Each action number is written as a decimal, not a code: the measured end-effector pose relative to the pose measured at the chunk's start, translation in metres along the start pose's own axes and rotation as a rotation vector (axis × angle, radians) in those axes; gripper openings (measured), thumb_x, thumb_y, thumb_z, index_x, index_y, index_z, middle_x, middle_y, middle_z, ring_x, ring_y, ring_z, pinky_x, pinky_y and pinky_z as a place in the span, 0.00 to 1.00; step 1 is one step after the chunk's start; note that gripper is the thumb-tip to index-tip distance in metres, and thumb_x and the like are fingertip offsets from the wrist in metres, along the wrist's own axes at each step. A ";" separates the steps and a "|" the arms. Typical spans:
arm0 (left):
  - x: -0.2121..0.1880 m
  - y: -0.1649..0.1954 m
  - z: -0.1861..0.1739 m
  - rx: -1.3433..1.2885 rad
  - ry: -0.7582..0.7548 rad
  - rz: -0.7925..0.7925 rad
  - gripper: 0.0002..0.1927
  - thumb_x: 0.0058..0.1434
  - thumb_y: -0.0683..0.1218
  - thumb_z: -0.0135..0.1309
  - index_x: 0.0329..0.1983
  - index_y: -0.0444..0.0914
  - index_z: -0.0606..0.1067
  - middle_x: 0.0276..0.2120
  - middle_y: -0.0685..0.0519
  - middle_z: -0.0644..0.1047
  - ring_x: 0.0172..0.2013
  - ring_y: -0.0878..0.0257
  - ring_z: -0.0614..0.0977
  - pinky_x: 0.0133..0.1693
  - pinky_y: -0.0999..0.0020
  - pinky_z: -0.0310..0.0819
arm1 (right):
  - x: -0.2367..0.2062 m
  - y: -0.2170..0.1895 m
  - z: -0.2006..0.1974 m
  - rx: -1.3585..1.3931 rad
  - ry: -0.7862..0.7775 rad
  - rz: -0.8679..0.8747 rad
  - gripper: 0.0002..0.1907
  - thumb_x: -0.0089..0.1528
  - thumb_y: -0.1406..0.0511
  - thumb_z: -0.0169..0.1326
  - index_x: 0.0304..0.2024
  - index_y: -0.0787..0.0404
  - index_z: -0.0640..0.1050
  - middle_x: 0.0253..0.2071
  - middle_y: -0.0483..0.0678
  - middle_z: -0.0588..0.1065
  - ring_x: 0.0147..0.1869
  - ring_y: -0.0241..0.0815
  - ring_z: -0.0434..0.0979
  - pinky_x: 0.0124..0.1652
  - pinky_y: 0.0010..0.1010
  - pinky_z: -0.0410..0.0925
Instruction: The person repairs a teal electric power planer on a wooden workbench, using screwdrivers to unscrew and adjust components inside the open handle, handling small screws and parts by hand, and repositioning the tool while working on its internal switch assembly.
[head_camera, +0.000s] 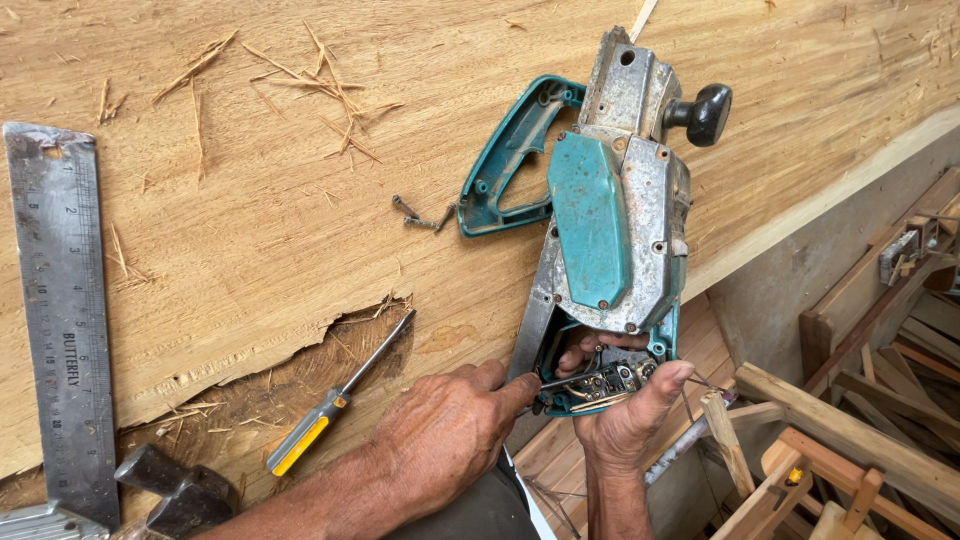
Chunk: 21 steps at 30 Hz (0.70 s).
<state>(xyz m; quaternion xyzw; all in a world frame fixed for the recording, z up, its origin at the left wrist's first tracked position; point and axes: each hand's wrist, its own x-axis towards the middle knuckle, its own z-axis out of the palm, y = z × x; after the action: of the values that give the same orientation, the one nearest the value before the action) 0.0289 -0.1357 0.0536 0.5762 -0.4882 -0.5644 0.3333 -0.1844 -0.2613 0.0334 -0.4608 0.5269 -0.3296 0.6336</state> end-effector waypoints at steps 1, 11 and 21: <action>0.000 0.000 0.000 0.003 0.006 0.005 0.17 0.61 0.43 0.51 0.54 0.38 0.74 0.34 0.44 0.75 0.40 0.44 0.81 0.37 0.46 0.76 | 0.000 0.000 0.000 0.009 -0.009 0.002 0.43 0.62 0.30 0.49 0.45 0.64 0.74 0.35 0.55 0.75 0.35 0.52 0.78 0.34 0.43 0.74; -0.001 -0.002 0.001 0.003 -0.012 -0.006 0.19 0.61 0.43 0.52 0.56 0.40 0.73 0.35 0.44 0.75 0.40 0.45 0.81 0.37 0.47 0.76 | -0.003 0.000 0.002 0.016 -0.028 0.020 0.44 0.59 0.30 0.52 0.47 0.64 0.74 0.37 0.56 0.74 0.37 0.53 0.78 0.36 0.44 0.75; -0.001 0.004 0.001 -0.017 0.008 -0.029 0.19 0.63 0.44 0.51 0.58 0.41 0.72 0.35 0.44 0.75 0.36 0.44 0.82 0.35 0.47 0.76 | -0.003 0.001 0.003 -0.025 -0.017 -0.005 0.44 0.59 0.30 0.52 0.46 0.63 0.74 0.35 0.54 0.73 0.37 0.51 0.77 0.35 0.45 0.76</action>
<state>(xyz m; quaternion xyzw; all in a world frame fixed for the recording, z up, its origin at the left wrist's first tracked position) 0.0277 -0.1361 0.0572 0.5826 -0.4736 -0.5711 0.3317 -0.1821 -0.2580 0.0338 -0.4726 0.5243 -0.3207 0.6316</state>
